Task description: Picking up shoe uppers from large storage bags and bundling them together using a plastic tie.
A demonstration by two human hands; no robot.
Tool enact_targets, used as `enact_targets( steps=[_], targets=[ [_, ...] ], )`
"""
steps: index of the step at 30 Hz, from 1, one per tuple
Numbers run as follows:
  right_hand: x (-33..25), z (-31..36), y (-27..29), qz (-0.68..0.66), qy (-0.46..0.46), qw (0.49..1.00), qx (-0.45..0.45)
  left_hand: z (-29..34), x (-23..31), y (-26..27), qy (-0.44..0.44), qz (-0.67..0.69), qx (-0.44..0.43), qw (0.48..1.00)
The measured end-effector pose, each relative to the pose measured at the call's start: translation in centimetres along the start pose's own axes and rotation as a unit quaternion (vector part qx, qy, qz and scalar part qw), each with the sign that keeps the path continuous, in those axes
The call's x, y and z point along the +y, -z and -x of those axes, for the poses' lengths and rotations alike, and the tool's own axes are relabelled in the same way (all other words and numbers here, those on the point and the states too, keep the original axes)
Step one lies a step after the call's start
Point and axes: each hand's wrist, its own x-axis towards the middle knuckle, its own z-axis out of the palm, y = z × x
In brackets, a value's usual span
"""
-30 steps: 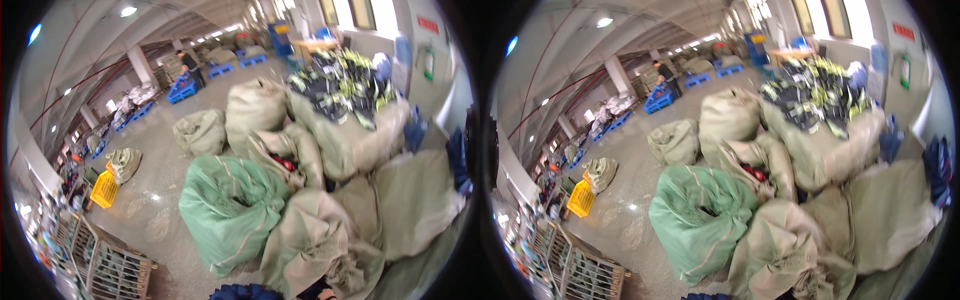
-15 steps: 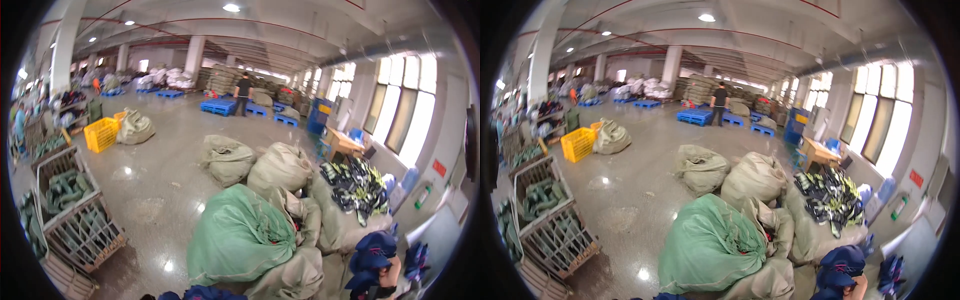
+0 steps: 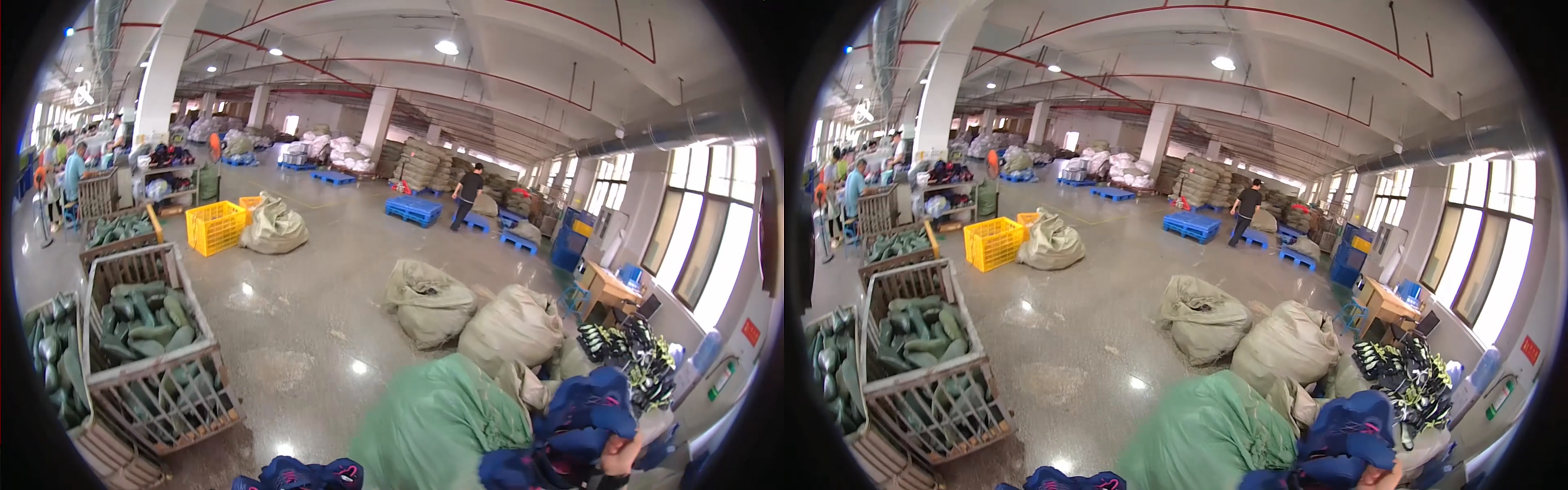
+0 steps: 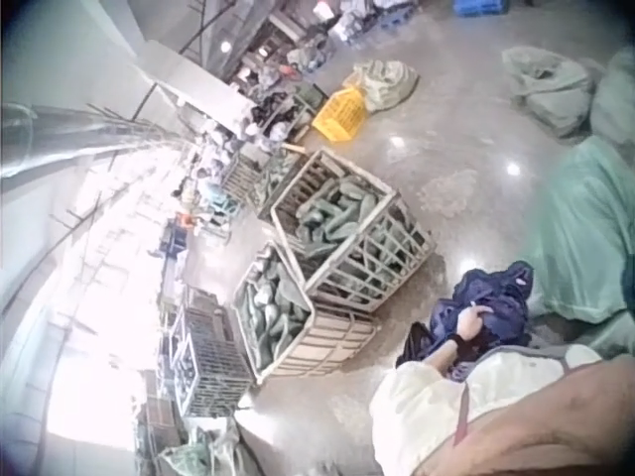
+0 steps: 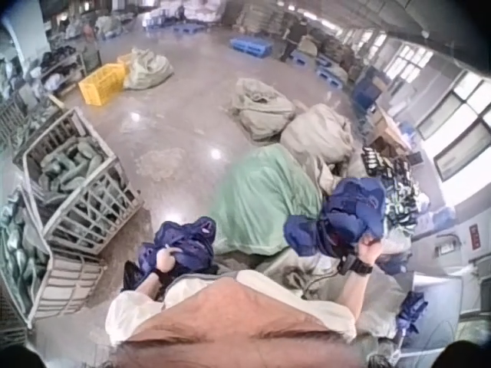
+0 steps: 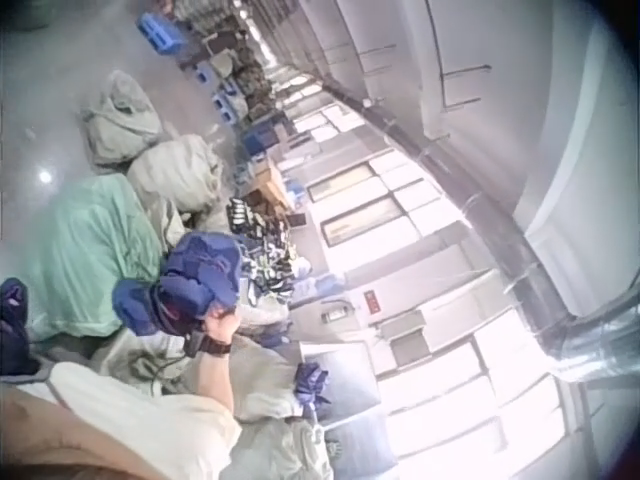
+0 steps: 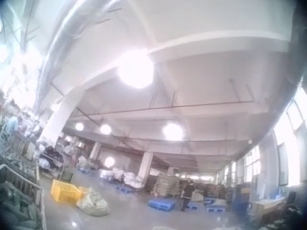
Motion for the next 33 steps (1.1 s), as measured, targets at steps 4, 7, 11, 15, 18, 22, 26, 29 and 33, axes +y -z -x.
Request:
enact_targets(
  steps=[4, 7, 11, 15, 18, 22, 26, 29, 33],
  targets=[
    [13.3, -2.0, -3.7, 0.025, -0.186, 0.982, -0.008, -5.2, 0.9, 0.2, -0.010, -0.003, -0.001, 1.000],
    [24.4, -3.9, -8.6, 0.084, -0.343, 0.935, -0.030, -12.9, 0.1, 0.1, -0.002, -0.036, 0.003, 0.999],
    [35.0, -5.7, -14.8, 0.140, -0.453, 0.870, -0.137, -21.2, 1.6, 1.2, 0.008, -0.034, 0.007, 0.999],
    [43.4, -8.3, -18.5, 0.356, -0.269, 0.825, -0.346, -28.9, 2.3, 2.8, -0.022, -0.008, 0.010, 1.000],
    [47.2, -8.7, -23.0, 0.494, -0.004, 0.719, -0.488, -34.6, 0.7, 3.4, -0.095, -0.016, -0.024, 0.995],
    [53.0, -10.6, -26.8, 0.494, -0.024, 0.705, -0.508, -42.6, 1.6, 4.3, -0.139, -0.051, -0.069, 0.987],
    [59.4, -13.8, -29.1, 0.270, -0.409, 0.844, -0.217, -51.5, -2.4, 4.5, -0.170, -0.023, -0.065, 0.983],
    [62.7, -15.9, -32.7, 0.305, -0.387, 0.858, -0.142, -59.5, -4.9, 6.1, -0.177, -0.033, -0.049, 0.982],
    [67.6, -20.2, -37.4, 0.330, -0.413, 0.838, -0.133, -69.3, -8.6, 8.8, -0.170, -0.052, -0.070, 0.981]
  ],
)
